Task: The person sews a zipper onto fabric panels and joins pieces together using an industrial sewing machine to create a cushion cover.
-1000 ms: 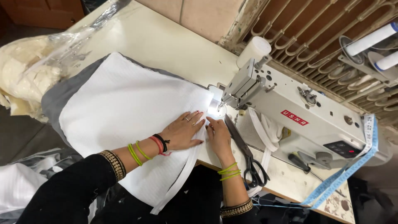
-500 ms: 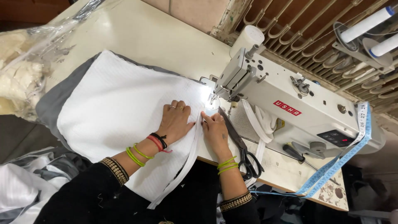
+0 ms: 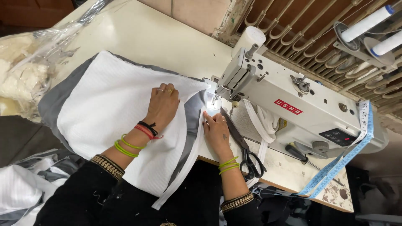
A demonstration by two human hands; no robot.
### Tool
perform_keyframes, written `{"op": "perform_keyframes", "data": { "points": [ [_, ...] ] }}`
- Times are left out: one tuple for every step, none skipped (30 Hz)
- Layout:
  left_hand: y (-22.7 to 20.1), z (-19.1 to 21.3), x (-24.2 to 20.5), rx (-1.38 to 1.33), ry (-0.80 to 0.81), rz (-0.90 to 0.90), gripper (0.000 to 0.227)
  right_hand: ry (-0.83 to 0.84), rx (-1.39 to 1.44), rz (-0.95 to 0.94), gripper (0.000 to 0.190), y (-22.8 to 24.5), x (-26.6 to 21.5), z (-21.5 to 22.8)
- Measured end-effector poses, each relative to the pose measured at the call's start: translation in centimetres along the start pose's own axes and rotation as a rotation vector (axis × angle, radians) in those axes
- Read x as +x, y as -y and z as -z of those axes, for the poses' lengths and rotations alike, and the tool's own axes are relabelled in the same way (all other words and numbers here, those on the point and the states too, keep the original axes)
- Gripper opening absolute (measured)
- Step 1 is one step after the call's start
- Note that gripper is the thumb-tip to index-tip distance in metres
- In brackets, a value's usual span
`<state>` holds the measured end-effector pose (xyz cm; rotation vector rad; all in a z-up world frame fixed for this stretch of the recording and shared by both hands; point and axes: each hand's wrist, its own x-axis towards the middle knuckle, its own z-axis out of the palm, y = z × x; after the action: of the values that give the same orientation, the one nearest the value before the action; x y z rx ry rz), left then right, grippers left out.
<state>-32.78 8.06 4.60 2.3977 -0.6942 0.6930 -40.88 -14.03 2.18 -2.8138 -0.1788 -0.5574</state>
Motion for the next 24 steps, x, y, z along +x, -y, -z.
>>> {"op": "perform_keyframes", "data": {
  "points": [
    [0.2, 0.0, 0.0, 0.121, 0.054, -0.036, 0.011, -0.014, -0.005, 0.008, 0.039, 0.0, 0.0, -0.1],
    [0.5, 0.0, 0.0, 0.243, 0.108, -0.071, 0.010, -0.027, -0.009, 0.015, 0.039, 0.0, 0.1, -0.1],
    [0.4, -0.5, -0.1, 0.244, 0.107, -0.070, 0.010, -0.027, -0.009, 0.017, 0.039, 0.2, 0.1, 0.0],
    [0.3, -1.0, -0.1, 0.231, 0.115, -0.150, 0.014, -0.019, -0.018, 0.018, 0.040, 0.3, 0.1, 0.1],
    [0.2, -1.5, -0.1, 0.217, 0.124, -0.235, 0.020, -0.012, -0.026, 0.015, 0.041, 0.4, 0.1, 0.2],
    [0.1, -1.5, 0.1, 0.217, 0.125, -0.237, 0.020, -0.014, -0.026, 0.012, 0.041, 0.5, 0.2, 0.2],
    [-0.2, -1.6, 0.3, 0.124, 0.113, -0.441, 0.026, -0.021, -0.044, 0.018, 0.040, 0.6, 0.1, 0.3],
    [-0.4, -1.6, 0.4, 0.030, 0.100, -0.643, 0.033, -0.028, -0.062, 0.023, 0.040, 0.7, 0.1, 0.3],
    [-0.5, -2.1, 0.6, 0.027, 0.101, -0.642, 0.033, -0.025, -0.063, 0.022, 0.040, 0.7, 0.1, 0.4],
    [-0.6, -2.6, 0.7, -0.045, 0.197, -0.618, 0.035, -0.017, -0.070, 0.018, 0.039, 0.7, 0.1, 0.5],
    [-0.7, -3.0, 0.9, -0.116, 0.292, -0.590, 0.038, -0.008, -0.076, 0.017, 0.039, 0.8, 0.1, 0.5],
    [-0.7, -3.1, 0.9, -0.117, 0.292, -0.587, 0.038, -0.005, -0.077, 0.019, 0.039, 0.9, 0.1, 0.6],
    [-0.7, -3.1, 1.0, -0.127, 0.339, -0.499, 0.036, -0.009, -0.053, 0.013, 0.039, 0.9, 0.1, 0.6],
    [-0.7, -3.2, 1.1, -0.137, 0.385, -0.410, 0.036, -0.013, -0.030, 0.007, 0.040, 0.9, 0.1, 0.6],
    [-0.6, -3.4, 1.1, -0.137, 0.387, -0.409, 0.036, -0.012, -0.029, 0.006, 0.040, 0.7, 0.0, 0.5],
    [-0.5, -3.5, 1.0, -0.129, 0.398, -0.398, 0.032, -0.048, -0.010, 0.019, 0.039, 0.5, -0.2, 0.3],
    [-0.4, -3.7, 0.8, -0.121, 0.408, -0.384, 0.028, -0.082, 0.008, 0.032, 0.038, 0.3, -0.4, 0.1],
    [-0.3, -3.8, 0.7, -0.122, 0.409, -0.382, 0.028, -0.079, 0.009, 0.033, 0.038, 0.0, -0.5, -0.2],
    [-0.2, -3.8, 0.7, -0.129, 0.396, -0.385, 0.026, -0.079, 0.053, -0.009, 0.035, -0.3, -0.6, -0.4],
    [-0.1, -3.9, 0.7, -0.135, 0.383, -0.388, 0.024, -0.078, 0.097, -0.051, 0.032, -0.5, -0.6, -0.7],
    [-0.1, -3.9, 0.6, -0.138, 0.383, -0.386, 0.024, -0.074, 0.096, -0.050, 0.032, -0.4, -0.6, -0.5],
    [-0.2, -3.8, 0.6, -0.140, 0.379, -0.388, 0.024, -0.086, 0.074, -0.029, 0.033, -0.3, -0.5, -0.3],
    [-0.2, -3.8, 0.6, -0.143, 0.376, -0.392, 0.023, -0.099, 0.052, -0.009, 0.034, -0.2, -0.4, -0.2],
    [-0.2, -3.8, 0.6, -0.145, 0.376, -0.390, 0.023, -0.096, 0.051, -0.009, 0.034, 0.0, -0.3, 0.1]
  ]
}}
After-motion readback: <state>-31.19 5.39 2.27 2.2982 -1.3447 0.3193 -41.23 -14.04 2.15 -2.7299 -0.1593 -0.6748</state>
